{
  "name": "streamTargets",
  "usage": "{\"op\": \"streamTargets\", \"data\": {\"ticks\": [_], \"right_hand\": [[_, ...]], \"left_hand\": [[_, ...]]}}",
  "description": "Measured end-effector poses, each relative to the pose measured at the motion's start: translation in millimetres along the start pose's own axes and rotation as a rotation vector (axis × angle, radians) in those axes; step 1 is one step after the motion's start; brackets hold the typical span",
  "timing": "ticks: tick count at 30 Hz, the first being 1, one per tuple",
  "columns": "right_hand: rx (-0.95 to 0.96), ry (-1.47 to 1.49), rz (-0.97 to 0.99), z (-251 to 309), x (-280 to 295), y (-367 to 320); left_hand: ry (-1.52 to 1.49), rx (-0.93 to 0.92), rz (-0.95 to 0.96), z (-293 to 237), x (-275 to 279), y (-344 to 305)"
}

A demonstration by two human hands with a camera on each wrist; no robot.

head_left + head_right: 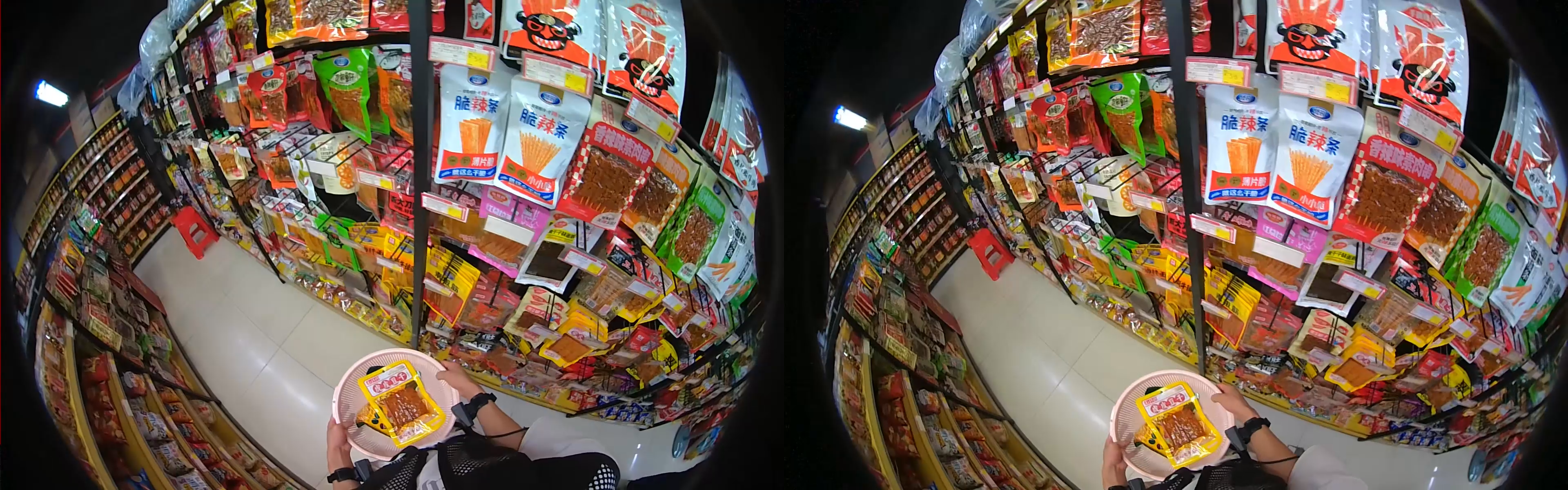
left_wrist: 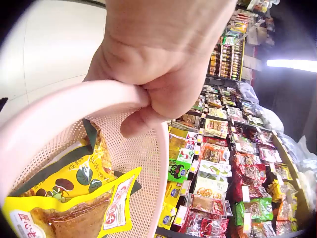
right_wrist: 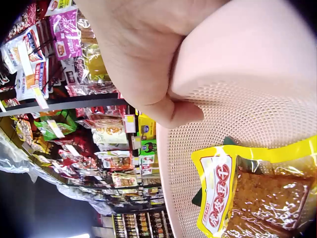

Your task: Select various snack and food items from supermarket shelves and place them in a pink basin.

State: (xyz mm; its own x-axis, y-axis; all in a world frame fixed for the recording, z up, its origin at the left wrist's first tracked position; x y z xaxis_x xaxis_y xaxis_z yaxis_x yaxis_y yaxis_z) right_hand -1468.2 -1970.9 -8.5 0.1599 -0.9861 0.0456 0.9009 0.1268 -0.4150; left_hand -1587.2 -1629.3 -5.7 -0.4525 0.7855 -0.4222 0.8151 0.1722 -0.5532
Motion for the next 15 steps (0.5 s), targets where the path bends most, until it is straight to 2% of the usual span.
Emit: {"op": "streamTargets", "data": {"ticks": [3,5,8,9,12,15], "right_hand": [[0.009,0.098,-0.001,-4.5,-3.5,4.9],[-0.070,0.064,0.010,2.9,-8.4,7.9],[-0.148,0.037,0.064,-8.0,-16.1,29.6],[-0.148,0.026,0.081,-5.3,-27.6,39.5],[-0.064,0.036,0.173,-1.1,-66.9,85.2],[-0.019,-0.012,0.265,27.2,-116.9,137.7]], "left_hand": [[-0.008,-0.019,-0.039,-1.2,-1.4,7.2],[-0.019,-0.071,-0.027,5.5,7.9,17.8],[0.035,-0.077,-0.108,13.2,32.2,38.4],[-0.008,-0.050,-0.121,6.6,37.2,41.8],[-0.018,-0.134,-0.121,-22.0,54.0,47.5],[-0.058,-0.218,-0.282,-50.8,65.7,51.0]]}}
Point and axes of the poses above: each hand's wrist, its own y-axis towards the middle knuckle, its own x-axis out of the back of the hand, z = x × y, the point moved 2 cm from there along y, towards the middle knuckle, and after that the axes turned 1 degree about -z, right-handed, at the moved point
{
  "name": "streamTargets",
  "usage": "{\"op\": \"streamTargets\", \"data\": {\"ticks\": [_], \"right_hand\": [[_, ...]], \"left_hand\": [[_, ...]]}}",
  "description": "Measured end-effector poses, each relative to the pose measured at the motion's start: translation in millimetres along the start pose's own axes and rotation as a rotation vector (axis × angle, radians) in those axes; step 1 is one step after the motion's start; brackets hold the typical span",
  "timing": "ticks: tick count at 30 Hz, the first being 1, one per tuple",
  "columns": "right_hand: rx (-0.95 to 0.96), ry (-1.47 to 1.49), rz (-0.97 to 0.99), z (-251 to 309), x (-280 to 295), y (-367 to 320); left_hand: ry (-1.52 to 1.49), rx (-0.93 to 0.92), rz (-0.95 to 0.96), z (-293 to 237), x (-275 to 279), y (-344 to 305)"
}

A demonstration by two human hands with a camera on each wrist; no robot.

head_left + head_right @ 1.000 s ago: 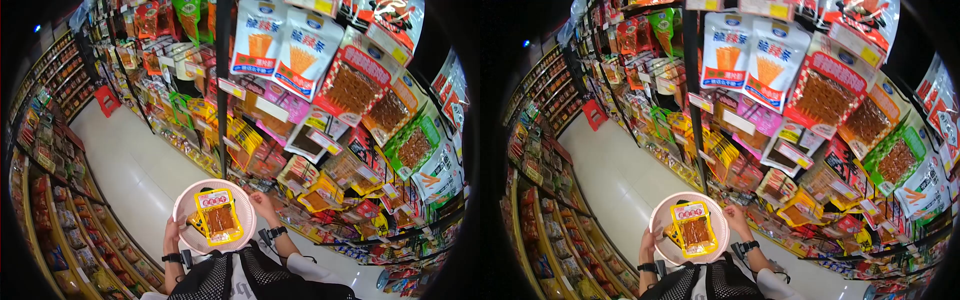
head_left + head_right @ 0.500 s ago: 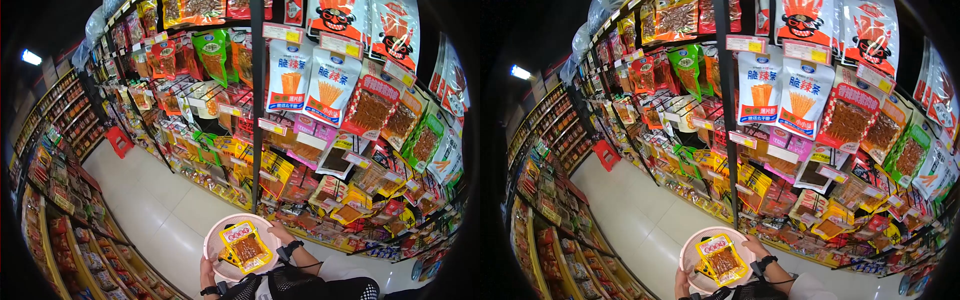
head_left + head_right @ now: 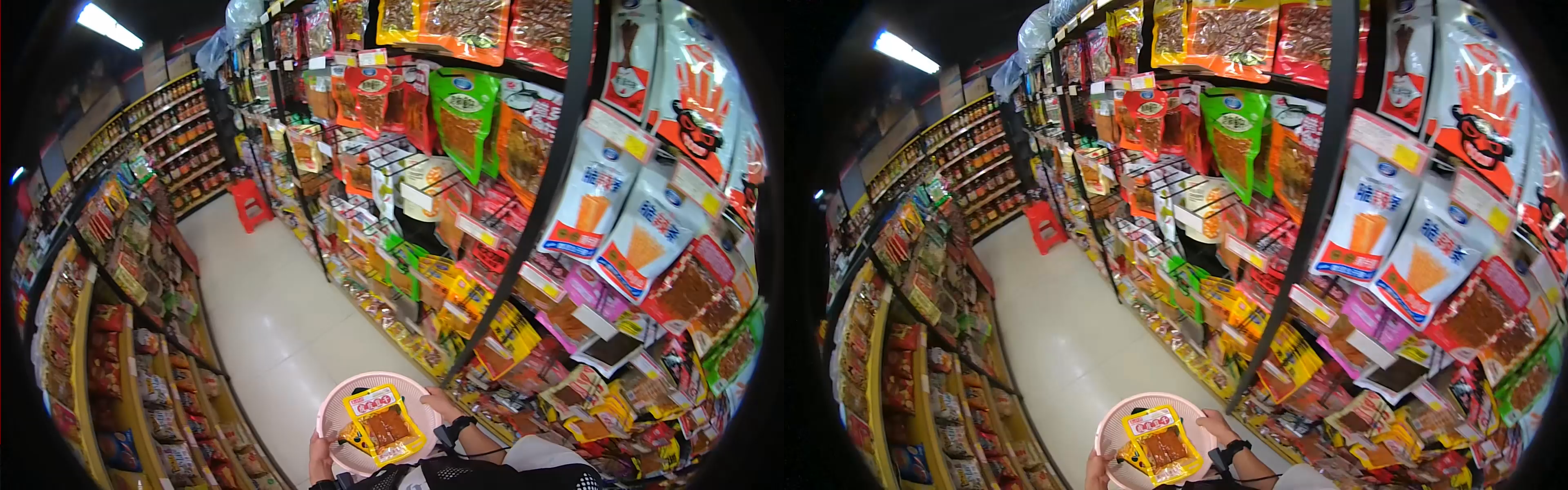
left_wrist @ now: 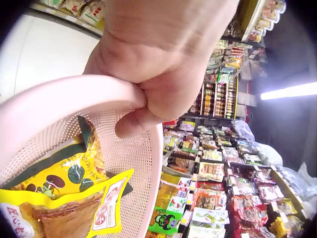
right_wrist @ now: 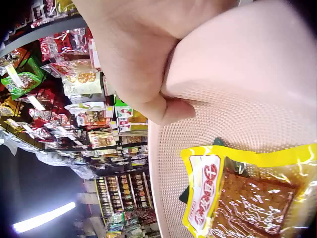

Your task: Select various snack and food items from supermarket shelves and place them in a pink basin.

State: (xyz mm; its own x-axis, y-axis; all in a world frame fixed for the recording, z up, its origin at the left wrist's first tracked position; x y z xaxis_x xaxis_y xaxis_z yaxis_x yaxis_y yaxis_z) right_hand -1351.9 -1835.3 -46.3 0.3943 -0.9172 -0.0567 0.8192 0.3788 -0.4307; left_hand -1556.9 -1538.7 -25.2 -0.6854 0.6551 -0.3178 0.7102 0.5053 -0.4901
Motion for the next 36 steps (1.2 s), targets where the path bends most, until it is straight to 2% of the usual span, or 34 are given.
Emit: {"op": "streamTargets", "data": {"ticks": [1,2,4,7,11,12,15,16,18,21,24,29,36], "right_hand": [[-0.017,-0.032,0.011,15.1,-8.6,7.9],[0.024,-0.057,0.080,30.9,-12.9,14.9],[0.017,-0.038,0.114,31.8,-22.6,42.2],[0.029,-0.056,0.123,60.8,-29.1,74.1],[-0.015,0.043,0.175,58.2,-27.8,108.1],[-0.023,0.056,0.178,58.8,-26.1,115.3],[-0.042,0.090,0.186,66.6,-19.1,131.9],[-0.049,0.101,0.185,67.2,-15.7,136.9],[-0.054,0.043,0.151,71.4,-8.5,144.7],[-0.082,0.217,0.188,67.3,-4.6,158.7],[-0.074,0.201,0.160,101.5,0.1,153.5],[-0.098,0.188,0.121,98.0,-1.0,166.4],[-0.133,0.131,0.051,101.9,-11.9,186.2]], "left_hand": [[0.000,-0.027,-0.036,-2.8,4.7,3.9],[-0.051,0.024,-0.037,-5.5,8.9,11.6],[-0.111,0.028,-0.019,-15.1,14.9,24.3],[-0.132,0.028,-0.057,-32.8,-2.2,40.9],[-0.024,0.088,-0.106,-65.6,-31.7,55.0],[0.019,0.064,-0.028,-53.4,-16.2,77.4],[0.022,0.105,-0.028,-59.9,-23.6,102.1],[0.077,0.168,-0.056,-77.5,-44.1,95.5],[0.144,0.178,-0.060,-90.4,-61.4,105.1],[0.193,0.195,-0.084,-106.7,-85.8,110.3],[0.159,0.215,-0.084,-121.6,-104.5,120.4],[0.134,0.157,0.000,-117.5,-94.4,148.8],[0.177,0.230,-0.001,-132.4,-92.7,189.2]]}}
Point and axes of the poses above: each hand's wrist, its own y-axis towards the middle knuckle, its own x-axis out of the back of the hand, z = x × y, the point moved 2 cm from there along y, towards the middle knuckle, and after that the axes turned 1 degree about -z, right-handed, at the moved point
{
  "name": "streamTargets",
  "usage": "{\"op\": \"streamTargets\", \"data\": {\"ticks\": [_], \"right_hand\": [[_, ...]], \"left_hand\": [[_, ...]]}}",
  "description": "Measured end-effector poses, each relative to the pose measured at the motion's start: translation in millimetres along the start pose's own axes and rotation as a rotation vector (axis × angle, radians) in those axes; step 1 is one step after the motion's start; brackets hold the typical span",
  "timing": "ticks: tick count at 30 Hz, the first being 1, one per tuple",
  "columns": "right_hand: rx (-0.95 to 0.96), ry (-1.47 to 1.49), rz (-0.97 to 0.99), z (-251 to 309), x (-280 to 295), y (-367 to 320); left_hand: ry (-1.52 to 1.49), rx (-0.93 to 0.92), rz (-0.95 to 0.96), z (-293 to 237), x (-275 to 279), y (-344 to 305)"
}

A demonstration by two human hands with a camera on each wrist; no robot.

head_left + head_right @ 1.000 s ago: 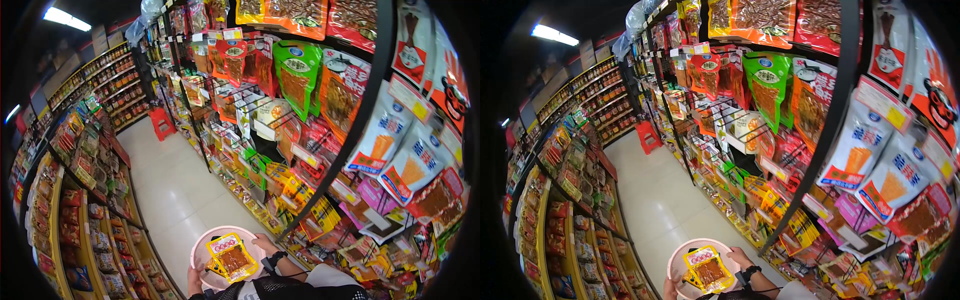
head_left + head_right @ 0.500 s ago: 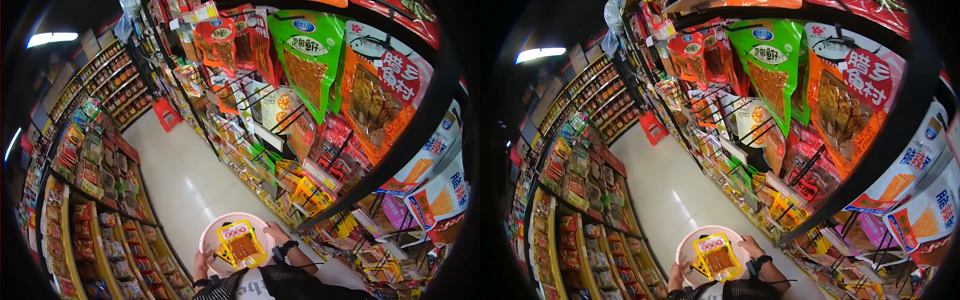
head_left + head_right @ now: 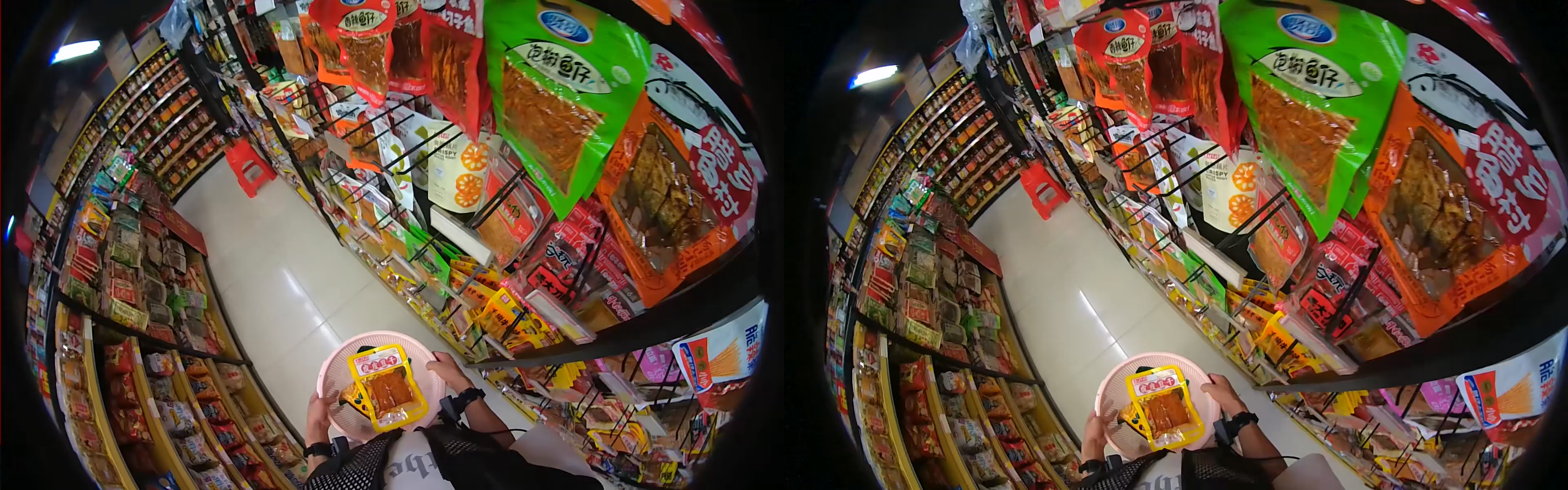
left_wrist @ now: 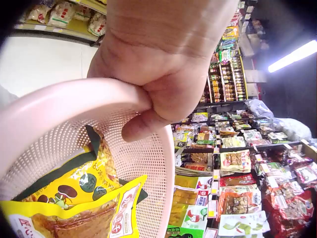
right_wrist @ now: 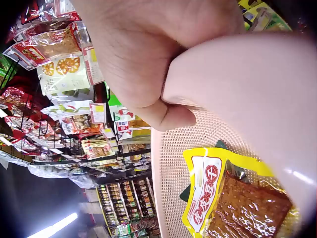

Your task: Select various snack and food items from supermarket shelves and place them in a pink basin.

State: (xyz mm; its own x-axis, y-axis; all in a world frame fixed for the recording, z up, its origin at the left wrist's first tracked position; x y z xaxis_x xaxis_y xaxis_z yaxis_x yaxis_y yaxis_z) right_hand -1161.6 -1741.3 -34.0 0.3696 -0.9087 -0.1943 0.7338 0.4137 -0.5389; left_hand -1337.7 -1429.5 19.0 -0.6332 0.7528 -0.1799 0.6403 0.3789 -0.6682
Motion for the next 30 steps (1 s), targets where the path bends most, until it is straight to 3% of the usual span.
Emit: {"op": "streamTargets", "data": {"ticks": [10,13,16,23,30], "right_hand": [[0.154,-0.001,-0.167,43.5,-65.3,69.0],[0.156,-0.199,-0.216,63.7,-91.5,89.7],[0.179,-0.077,-0.198,80.4,-131.3,112.4],[0.095,-0.141,-0.177,124.1,-211.4,162.4],[0.107,-0.211,-0.265,116.5,-232.6,202.9]], "left_hand": [[0.009,-0.034,0.102,-97.8,23.3,91.9],[0.007,-0.062,0.147,-129.9,42.5,121.4],[0.044,-0.023,0.148,-156.8,67.7,146.0],[-0.111,-0.086,0.073,-200.1,122.6,185.9],[-0.112,-0.098,0.126,-230.6,139.2,225.3]]}}
Point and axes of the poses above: each hand's wrist, its own y-axis towards the middle knuckle, its own x-axis out of the back of the hand, z = x × y, the point moved 2 cm from there along y, towards the middle knuckle, and after that the axes turned 1 degree about -z, right-handed, at the moved point
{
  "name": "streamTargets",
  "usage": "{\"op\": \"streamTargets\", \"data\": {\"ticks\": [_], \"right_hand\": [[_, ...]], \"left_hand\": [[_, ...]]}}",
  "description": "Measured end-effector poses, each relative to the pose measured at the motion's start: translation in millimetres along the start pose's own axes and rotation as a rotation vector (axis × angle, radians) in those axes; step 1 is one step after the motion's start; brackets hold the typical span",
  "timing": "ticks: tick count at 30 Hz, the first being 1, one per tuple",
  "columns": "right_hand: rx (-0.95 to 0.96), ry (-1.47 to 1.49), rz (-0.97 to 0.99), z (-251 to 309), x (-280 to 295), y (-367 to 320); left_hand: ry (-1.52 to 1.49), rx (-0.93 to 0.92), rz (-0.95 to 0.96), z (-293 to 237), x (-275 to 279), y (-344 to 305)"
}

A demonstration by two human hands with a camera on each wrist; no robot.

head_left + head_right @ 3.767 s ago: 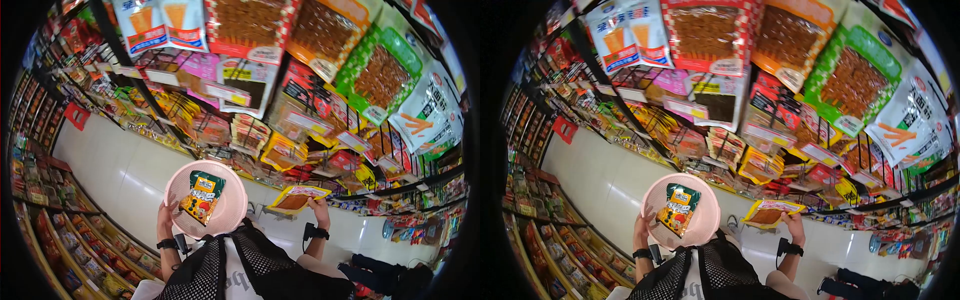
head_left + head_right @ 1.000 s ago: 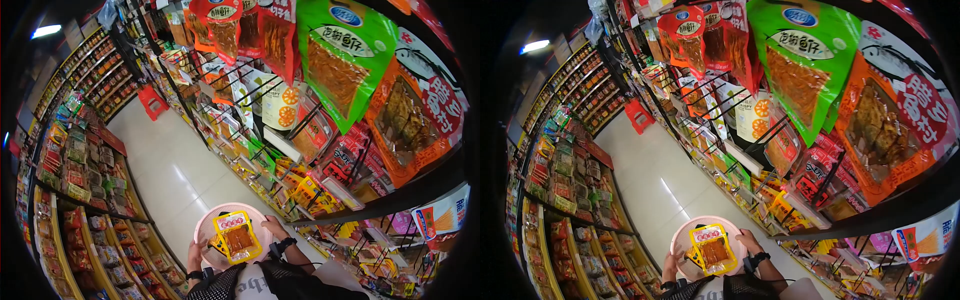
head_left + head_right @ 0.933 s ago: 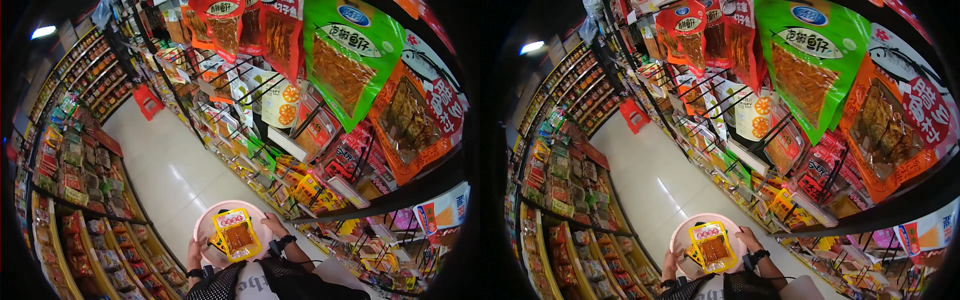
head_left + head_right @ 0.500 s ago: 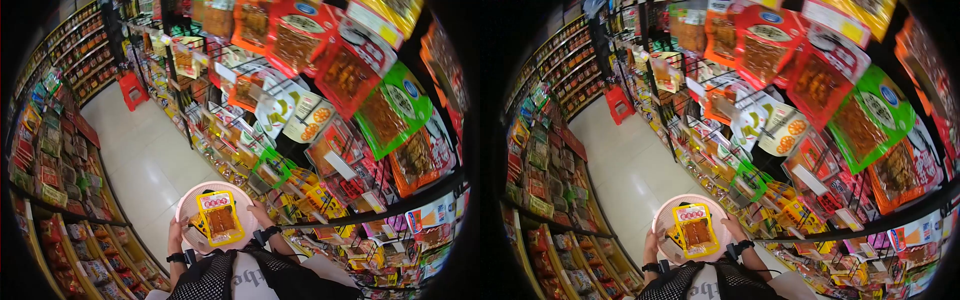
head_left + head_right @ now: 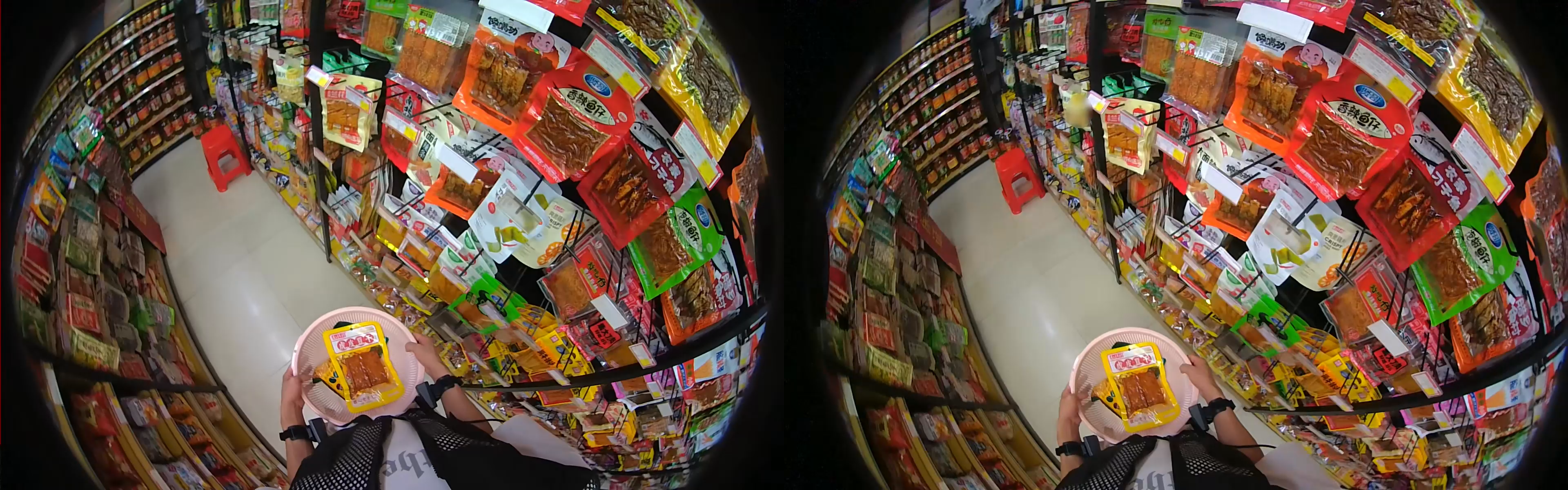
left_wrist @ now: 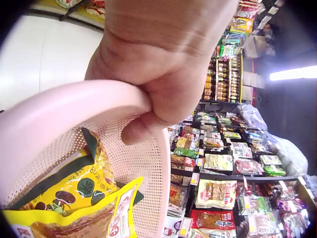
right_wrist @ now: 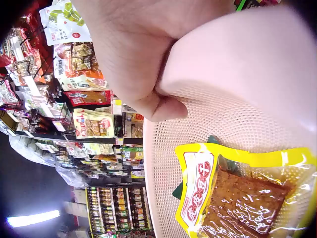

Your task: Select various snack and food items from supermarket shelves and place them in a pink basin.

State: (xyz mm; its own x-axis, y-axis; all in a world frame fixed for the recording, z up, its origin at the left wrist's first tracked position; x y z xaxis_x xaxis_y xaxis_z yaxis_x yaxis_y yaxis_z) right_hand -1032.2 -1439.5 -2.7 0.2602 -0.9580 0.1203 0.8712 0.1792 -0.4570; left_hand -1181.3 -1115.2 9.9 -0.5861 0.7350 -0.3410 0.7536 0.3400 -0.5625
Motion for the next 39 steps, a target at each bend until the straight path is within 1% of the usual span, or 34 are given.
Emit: {"op": "streamTargets", "data": {"ticks": [2,3,5,6,8,11,13,14,16,17,19,21,24,27,30,32,35,39], "right_hand": [[0.019,-0.005,-0.019,-8.3,-1.3,14.4],[0.040,-0.007,-0.023,-15.3,-2.7,23.4],[0.071,0.004,-0.027,-11.5,-14.5,36.0],[0.081,0.011,-0.021,10.3,-20.6,32.7],[0.098,0.027,-0.004,33.1,-33.8,48.9],[0.139,0.051,0.044,45.6,-58.9,91.9],[0.212,0.059,0.088,69.3,-74.9,124.3],[0.212,0.058,0.085,78.1,-81.4,136.8],[0.219,0.144,0.089,103.9,-94.4,152.0],[0.219,0.174,0.088,111.6,-96.1,162.5],[0.265,0.103,0.101,120.2,-96.7,183.9],[0.306,0.061,0.089,123.7,-96.1,202.0],[0.311,0.067,0.039,125.0,-86.6,216.9],[0.273,0.038,-0.010,122.6,-72.1,220.1],[0.237,0.127,-0.053,112.3,-67.9,222.8],[0.238,0.117,-0.065,104.8,-67.6,227.1],[0.240,0.114,-0.078,114.2,-64.1,230.3],[0.157,0.179,-0.101,108.7,-69.7,233.0]], "left_hand": [[0.047,0.022,-0.012,-1.1,4.5,16.7],[0.050,0.073,-0.015,-6.4,3.9,23.1],[0.065,0.176,-0.025,-18.8,3.1,33.5],[0.077,0.141,0.035,-10.8,17.7,51.4],[0.098,0.095,0.029,-23.4,21.3,68.8],[0.121,0.036,0.028,-56.3,27.6,99.4],[0.134,-0.001,0.035,-83.7,30.0,123.2],[0.127,-0.029,0.031,-96.5,31.2,134.9],[0.122,-0.074,0.026,-121.7,24.3,146.4],[0.077,-0.093,-0.009,-129.0,21.6,153.0],[-0.027,-0.109,-0.076,-151.1,-8.7,145.8],[0.011,-0.097,-0.089,-155.0,-15.0,159.1],[0.064,-0.066,-0.072,-159.9,-27.2,188.2],[0.134,-0.011,-0.043,-167.3,-47.1,205.6],[0.163,0.014,-0.015,-170.6,-52.3,217.4],[0.174,0.024,0.000,-175.5,-57.4,223.8],[0.214,0.042,-0.006,-186.6,-72.0,225.3],[0.237,0.096,0.023,-185.4,-64.0,243.0]]}}
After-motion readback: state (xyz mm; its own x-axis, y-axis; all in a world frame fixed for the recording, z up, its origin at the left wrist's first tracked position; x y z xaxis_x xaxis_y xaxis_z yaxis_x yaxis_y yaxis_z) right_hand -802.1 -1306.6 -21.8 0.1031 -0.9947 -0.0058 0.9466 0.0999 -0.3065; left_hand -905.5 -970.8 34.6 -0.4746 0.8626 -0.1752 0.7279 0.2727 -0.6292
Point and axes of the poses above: each hand's wrist, its own y-axis towards the middle knuckle, its own x-axis out of the back of the hand, z = x × y, the point moved 2 cm from there along y, towards the middle knuckle, and after that the axes turned 1 degree about -z, right-handed, at the moved point
